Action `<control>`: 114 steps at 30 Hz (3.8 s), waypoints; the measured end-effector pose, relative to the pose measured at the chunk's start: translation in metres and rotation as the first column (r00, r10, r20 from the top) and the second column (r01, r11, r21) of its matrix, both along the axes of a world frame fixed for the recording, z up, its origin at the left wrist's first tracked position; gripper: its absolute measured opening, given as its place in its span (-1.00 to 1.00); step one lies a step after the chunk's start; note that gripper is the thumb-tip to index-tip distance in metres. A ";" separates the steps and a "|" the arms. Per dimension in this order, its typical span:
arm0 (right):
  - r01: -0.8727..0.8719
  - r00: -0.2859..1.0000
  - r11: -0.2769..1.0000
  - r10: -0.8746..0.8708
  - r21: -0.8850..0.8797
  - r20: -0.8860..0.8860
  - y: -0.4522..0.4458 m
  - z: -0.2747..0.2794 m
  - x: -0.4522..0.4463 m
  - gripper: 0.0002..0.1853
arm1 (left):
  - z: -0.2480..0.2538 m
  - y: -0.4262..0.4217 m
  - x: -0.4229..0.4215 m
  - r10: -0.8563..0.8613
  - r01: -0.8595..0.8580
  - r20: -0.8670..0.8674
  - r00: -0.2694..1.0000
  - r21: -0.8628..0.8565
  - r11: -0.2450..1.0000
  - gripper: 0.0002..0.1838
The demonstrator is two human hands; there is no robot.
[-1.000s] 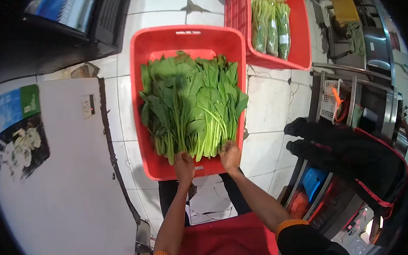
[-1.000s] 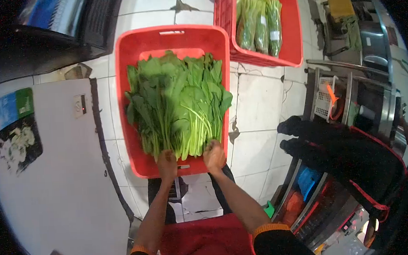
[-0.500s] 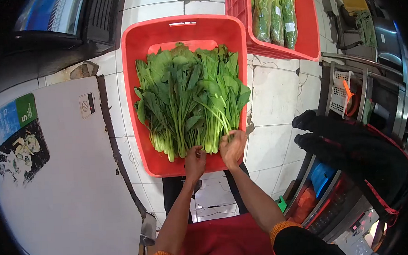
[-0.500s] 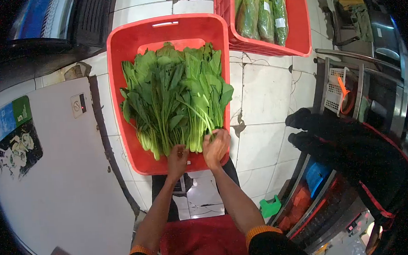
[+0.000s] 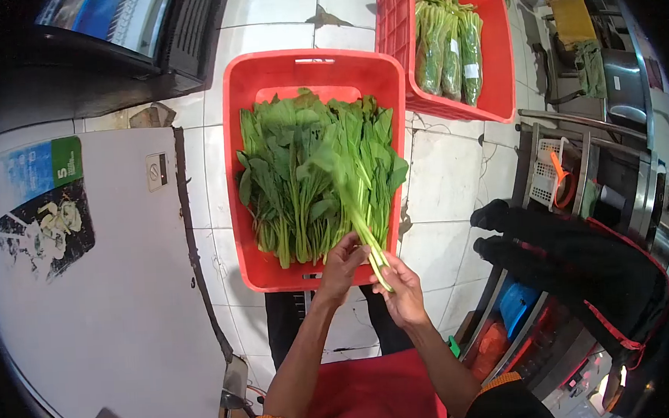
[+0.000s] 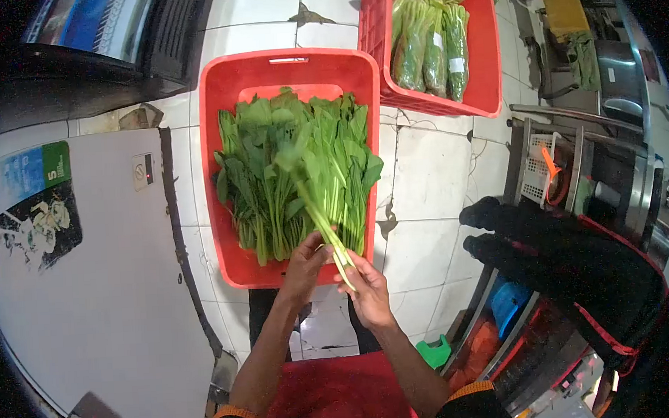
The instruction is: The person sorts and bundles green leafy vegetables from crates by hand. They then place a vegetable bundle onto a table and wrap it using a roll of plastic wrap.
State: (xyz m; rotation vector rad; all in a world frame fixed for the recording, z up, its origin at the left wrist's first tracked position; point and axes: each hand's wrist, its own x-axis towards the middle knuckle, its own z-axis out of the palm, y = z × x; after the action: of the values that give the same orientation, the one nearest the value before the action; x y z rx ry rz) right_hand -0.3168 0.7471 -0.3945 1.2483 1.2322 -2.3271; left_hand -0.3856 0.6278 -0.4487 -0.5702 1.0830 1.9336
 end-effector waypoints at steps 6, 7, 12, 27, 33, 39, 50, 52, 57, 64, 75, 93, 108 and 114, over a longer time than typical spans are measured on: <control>-0.079 0.994 0.965 0.096 0.249 -0.056 0.040 0.038 -0.027 -0.69 | 0.005 -0.031 0.000 0.003 0.004 0.069 0.998 -0.090 0.996 -0.55; -0.091 0.991 0.956 0.116 0.278 -0.074 0.058 0.049 -0.041 -0.69 | -0.003 -0.043 0.006 -0.012 0.022 0.079 0.997 -0.131 0.991 -0.53; -0.106 0.950 0.885 0.225 0.454 -0.218 0.175 0.122 -0.146 -0.70 | -0.017 -0.118 0.058 -0.024 0.048 0.077 0.997 -0.335 0.941 -0.63; -0.320 0.922 0.753 0.387 0.575 0.005 0.218 -0.016 -0.124 -0.75 | -0.071 -0.135 0.096 -0.335 0.013 -0.216 0.917 -0.823 0.567 -0.82; -0.561 0.820 0.687 0.384 0.461 0.425 0.006 -0.176 0.042 -0.71 | -0.139 -0.082 0.051 -0.445 -0.157 -0.165 0.880 -0.986 0.055 -0.50; -0.480 0.876 0.180 0.147 0.859 0.459 -0.055 -0.210 0.041 -0.38 | -0.137 -0.115 0.029 -0.475 0.237 0.029 0.879 -0.893 0.384 -0.50; 0.028 0.999 0.948 -0.016 0.316 -0.043 -0.021 -0.092 0.007 -0.74 | -0.039 -0.095 0.006 -0.223 -0.023 -0.295 0.929 -0.649 0.761 -0.65; 0.019 0.999 0.959 -0.025 0.282 0.020 -0.019 -0.085 0.008 -0.72 | -0.048 -0.099 0.014 -0.231 0.019 -0.235 0.944 -0.660 0.751 -0.66; -0.293 0.890 0.363 0.442 0.885 0.113 -0.045 -0.142 0.033 -0.60 | -0.098 -0.116 0.044 -0.171 -0.062 -0.277 0.946 -0.668 0.741 -0.66; -0.467 0.795 0.031 0.453 0.884 0.404 -0.109 -0.200 -0.016 -0.67 | -0.068 -0.125 0.010 -0.384 -0.166 -0.334 0.861 -0.897 0.409 -0.69; -0.289 0.937 0.881 0.340 0.376 -0.077 -0.049 -0.039 -0.027 -0.70 | -0.147 -0.059 0.040 -0.392 -0.116 -0.233 0.890 -0.947 0.299 -0.66; -0.360 0.773 0.431 0.634 0.827 0.006 -0.076 -0.050 0.017 -0.54 | -0.024 -0.072 0.015 -0.096 0.102 0.126 0.987 -0.037 0.994 -0.43; -0.470 0.714 0.659 0.675 0.587 -0.187 -0.093 -0.009 0.003 -0.55 | 0.020 -0.113 -0.016 0.266 -0.269 0.066 0.962 0.045 0.962 -0.43; -0.405 0.899 0.314 0.305 0.859 0.313 -0.063 -0.128 0.019 -0.62 | 0.051 -0.134 -0.024 0.335 -0.322 -0.066 0.940 0.151 0.934 -0.25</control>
State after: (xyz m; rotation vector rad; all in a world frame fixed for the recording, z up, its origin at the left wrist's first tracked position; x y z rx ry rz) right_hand -0.2978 0.6838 -0.5226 1.0644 2.6093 -1.1222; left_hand -0.4095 0.4941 -0.3982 -0.6226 0.9433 2.3262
